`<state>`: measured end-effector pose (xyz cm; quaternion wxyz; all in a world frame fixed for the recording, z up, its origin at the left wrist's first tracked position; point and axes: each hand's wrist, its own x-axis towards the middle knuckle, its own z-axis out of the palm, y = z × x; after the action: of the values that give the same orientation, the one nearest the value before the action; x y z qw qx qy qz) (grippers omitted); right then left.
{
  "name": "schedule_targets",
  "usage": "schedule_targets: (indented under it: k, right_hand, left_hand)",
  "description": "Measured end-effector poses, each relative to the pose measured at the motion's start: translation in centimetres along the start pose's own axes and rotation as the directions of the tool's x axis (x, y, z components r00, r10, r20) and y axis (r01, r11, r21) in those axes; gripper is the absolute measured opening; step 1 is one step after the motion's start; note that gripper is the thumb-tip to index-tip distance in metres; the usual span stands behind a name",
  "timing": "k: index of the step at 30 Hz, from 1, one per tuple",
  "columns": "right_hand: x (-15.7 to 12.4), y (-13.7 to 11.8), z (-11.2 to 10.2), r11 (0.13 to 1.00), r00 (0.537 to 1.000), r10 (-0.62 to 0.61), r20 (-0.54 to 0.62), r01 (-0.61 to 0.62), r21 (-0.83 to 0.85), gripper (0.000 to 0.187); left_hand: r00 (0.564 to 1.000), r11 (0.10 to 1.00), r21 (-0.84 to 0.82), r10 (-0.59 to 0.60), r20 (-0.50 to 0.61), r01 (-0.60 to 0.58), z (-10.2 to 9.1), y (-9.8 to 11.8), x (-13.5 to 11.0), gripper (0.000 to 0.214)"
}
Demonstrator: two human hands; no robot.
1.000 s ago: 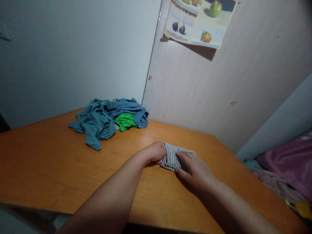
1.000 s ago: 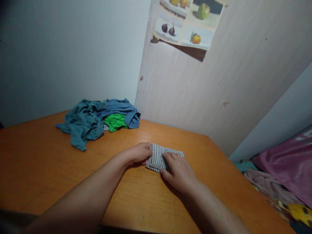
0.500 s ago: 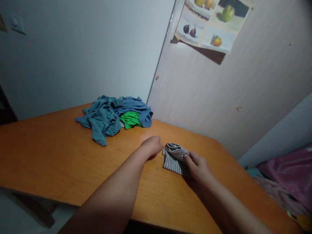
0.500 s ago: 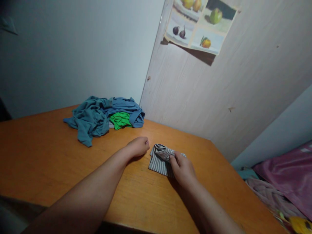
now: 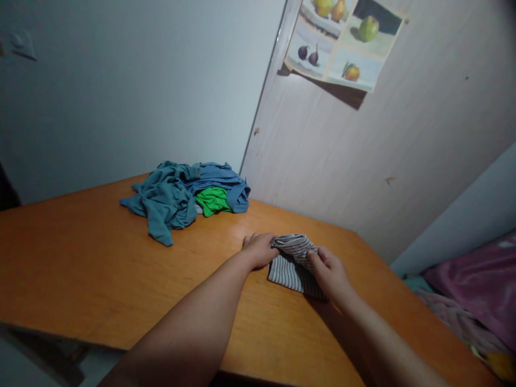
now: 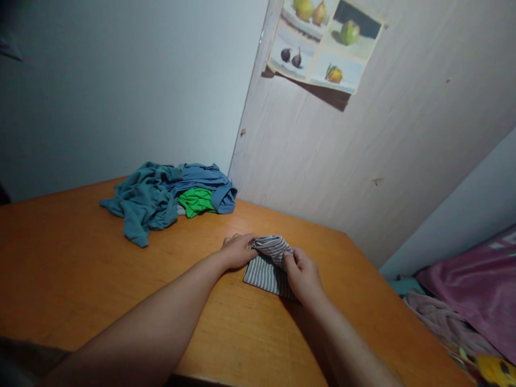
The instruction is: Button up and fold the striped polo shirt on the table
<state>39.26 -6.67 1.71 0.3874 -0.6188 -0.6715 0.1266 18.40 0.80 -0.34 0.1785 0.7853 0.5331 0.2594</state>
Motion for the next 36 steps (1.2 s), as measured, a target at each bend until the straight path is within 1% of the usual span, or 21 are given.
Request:
schedule_targets:
  k: [2, 4, 6, 8, 9, 10, 13, 15, 19, 24, 26, 28, 29, 30, 32, 33, 34, 35, 36]
  right_hand:
    - [-0.6, -0.4, -0.1, 0.993, 0.999, -0.04, 0.017, 0.041, -0.112, 0.035]
    - [-1.4, -0.8, -0.2, 0.956, 0.989, -0.132, 0.071, 0.146, -0.253, 0.031]
    - [-2.2, -1.3, -0.1, 0.876, 0.952, -0.249, 0.178, 0.3, -0.376, 0.026]
    - [-3.0, -1.6, 0.1, 0.788, 0.899, -0.331, 0.287, 0.431, -0.44, 0.023]
    - [-3.2, -1.7, 0.3, 0.759, 0.88, -0.351, 0.32, 0.467, -0.453, 0.022]
    - [-3.4, -1.8, 0.4, 0.745, 0.871, -0.359, 0.335, 0.484, -0.459, 0.021]
    - [-3.6, -1.9, 0.4, 0.745, 0.869, -0.364, 0.334, 0.487, -0.456, 0.02]
    - [-3.6, -1.9, 0.3, 0.746, 0.866, -0.37, 0.335, 0.492, -0.448, 0.019]
    - [-3.6, -1.8, 0.1, 0.733, 0.862, -0.39, 0.323, 0.503, -0.458, 0.018]
    - [-4.3, -1.8, 0.4, 0.701, 0.836, -0.413, 0.362, 0.545, -0.46, 0.021]
    - [-4.6, -2.0, 0.5, 0.706, 0.837, -0.414, 0.358, 0.544, -0.454, 0.024]
    - [-4.9, -2.2, 0.5, 0.725, 0.842, -0.42, 0.338, 0.535, -0.434, 0.026]
    - [-4.9, -2.2, 0.4, 0.74, 0.845, -0.426, 0.323, 0.531, -0.414, 0.027]
    - [-5.0, -2.2, 0.3, 0.757, 0.848, -0.433, 0.305, 0.526, -0.388, 0.028]
    - [-4.9, -2.1, -0.2, 0.805, 0.865, -0.44, 0.242, 0.499, -0.321, 0.028]
    - [-4.8, -1.9, -0.5, 0.835, 0.881, -0.432, 0.191, 0.471, -0.284, 0.029]
    - [-4.6, -1.6, -0.9, 0.868, 0.901, -0.414, 0.128, 0.433, -0.242, 0.029]
    - [-4.4, -1.2, -1.3, 0.904, 0.924, -0.378, 0.059, 0.382, -0.193, 0.029]
    - [-4.2, -0.8, -1.7, 0.939, 0.947, -0.321, -0.013, 0.317, -0.132, 0.029]
  left_hand:
    - [1.0, 1.0, 0.011, -0.021, -0.018, 0.022, 0.4, 0.1, 0.3, 0.028]
    - [0.997, 0.998, 0.013, -0.062, -0.042, 0.063, 0.6, 0.1, 0.6, 0.026]
    - [0.994, 0.996, 0.011, -0.092, -0.062, 0.093, 0.7, 0.0, 0.8, 0.028]
    - [0.991, 0.993, 0.006, -0.113, -0.068, 0.114, 0.7, -0.1, 0.9, 0.028]
    - [0.991, 0.993, 0.001, -0.119, -0.063, 0.12, 0.6, -0.2, 0.9, 0.027]
    - [0.991, 0.993, -0.005, -0.122, -0.051, 0.122, 0.5, -0.2, 1.0, 0.026]
    - [0.993, 0.993, -0.027, -0.118, -0.009, 0.117, 0.2, -0.4, 1.0, 0.023]
    - [0.993, 0.993, -0.035, -0.114, -0.004, 0.114, 0.1, -0.5, 1.0, 0.023]
    - [0.992, 0.992, -0.035, -0.12, -0.035, 0.119, 0.3, -0.4, 1.0, 0.025]
    - [0.988, 0.987, -0.066, -0.148, -0.051, 0.145, 0.3, -0.4, 1.0, 0.022]
    - [0.982, 0.983, -0.076, -0.175, -0.067, 0.17, 0.1, -0.3, 1.1, 0.023]
    - [0.98, 0.984, -0.093, -0.165, -0.115, 0.155, -0.1, 0.3, 1.1, 0.026]
    - [0.98, 0.988, -0.104, -0.128, -0.15, 0.113, -0.3, 0.8, 0.9, 0.028]
    - [0.981, 0.993, -0.112, -0.067, -0.183, 0.047, -0.4, 1.3, 0.7, 0.031]
    - [0.974, 0.988, -0.101, 0.092, -0.209, -0.115, -0.5, 2.5, -0.1, 0.04]
    - [0.968, 0.98, -0.079, 0.166, -0.187, -0.183, -0.6, 3.1, -0.6, 0.044]
    - [0.965, 0.972, -0.051, 0.222, -0.139, -0.231, -0.6, 3.5, -1.2, 0.049]
    - [0.964, 0.966, -0.016, 0.256, -0.072, -0.258, -0.6, 3.7, -1.7, 0.052]
    - [0.964, 0.964, 0.026, 0.265, 0.009, -0.265, -0.6, 3.8, -2.1, 0.055]
